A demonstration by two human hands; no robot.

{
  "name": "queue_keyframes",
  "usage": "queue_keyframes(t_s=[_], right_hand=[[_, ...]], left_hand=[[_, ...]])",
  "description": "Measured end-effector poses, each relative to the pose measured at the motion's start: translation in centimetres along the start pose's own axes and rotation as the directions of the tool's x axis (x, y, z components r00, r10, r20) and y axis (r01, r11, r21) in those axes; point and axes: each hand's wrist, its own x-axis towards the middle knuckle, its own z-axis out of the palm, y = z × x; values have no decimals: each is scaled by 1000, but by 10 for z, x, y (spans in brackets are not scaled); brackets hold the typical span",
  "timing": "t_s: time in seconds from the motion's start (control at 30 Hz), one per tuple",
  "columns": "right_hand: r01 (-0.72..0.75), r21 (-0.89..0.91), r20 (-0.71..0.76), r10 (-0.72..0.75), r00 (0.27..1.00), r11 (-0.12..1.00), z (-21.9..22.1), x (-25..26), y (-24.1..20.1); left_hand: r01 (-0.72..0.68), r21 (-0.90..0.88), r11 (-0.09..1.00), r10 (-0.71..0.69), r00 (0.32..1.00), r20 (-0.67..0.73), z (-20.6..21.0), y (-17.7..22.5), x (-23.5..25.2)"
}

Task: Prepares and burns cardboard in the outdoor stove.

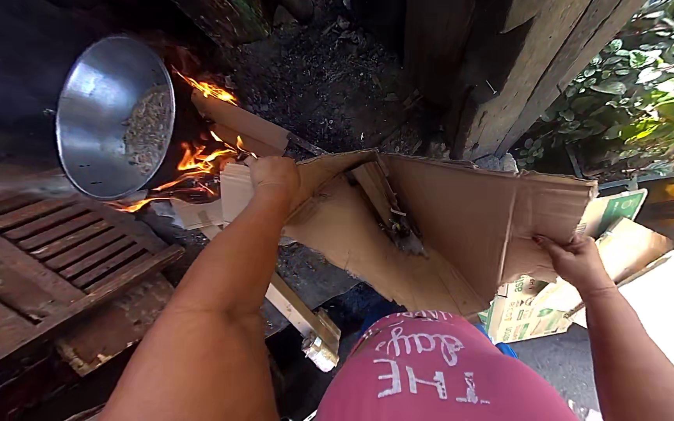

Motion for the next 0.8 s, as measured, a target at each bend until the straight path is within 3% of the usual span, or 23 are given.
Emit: queue_keyframes(t_s=[0.23, 0.33, 0.4, 0.5, 0.57, 0.6, 0.63, 0.7, 0.73, 0.8], right_hand=[[-98, -3, -83, 98, 992, 995, -22, 4, 31], [-90, 29, -18, 91, 996, 995, -17, 1, 13], [-13, 40, 64, 11, 998, 999, -6, 0, -15], [124, 40, 165, -129, 978, 992, 23, 3, -55], [215, 64, 225, -224, 948, 975, 43, 9, -73], [254, 71, 254, -264, 931, 964, 53, 12, -79], [290, 76, 276, -299, 913, 954, 61, 14, -84], [331, 85, 321, -341, 884, 940, 76, 15, -90], [344, 97, 340, -356, 870, 934, 82, 15, -93], [364, 114, 354, -380, 855, 925, 94, 14, -98]], left_hand=[[3, -185, 983, 0, 1000, 14, 36, -13, -17], [-74, -254, 965, 44, 992, -119, 60, -10, -34], [-146, -259, 955, 82, 966, -245, 59, -8, -49], [-377, -244, 894, 207, 828, -521, 49, -7, -69], [-538, -73, 840, 365, 659, -658, 53, 4, -72], [-563, 27, 826, 445, 622, -644, 55, 14, -75], [-535, 113, 837, 504, 675, -539, 52, 28, -82], [-420, 221, 880, 452, 884, -120, 39, 67, -96], [-401, 224, 888, 408, 913, 19, 37, 85, -93], [-442, 115, 890, 436, 897, 72, 47, 113, -74]])
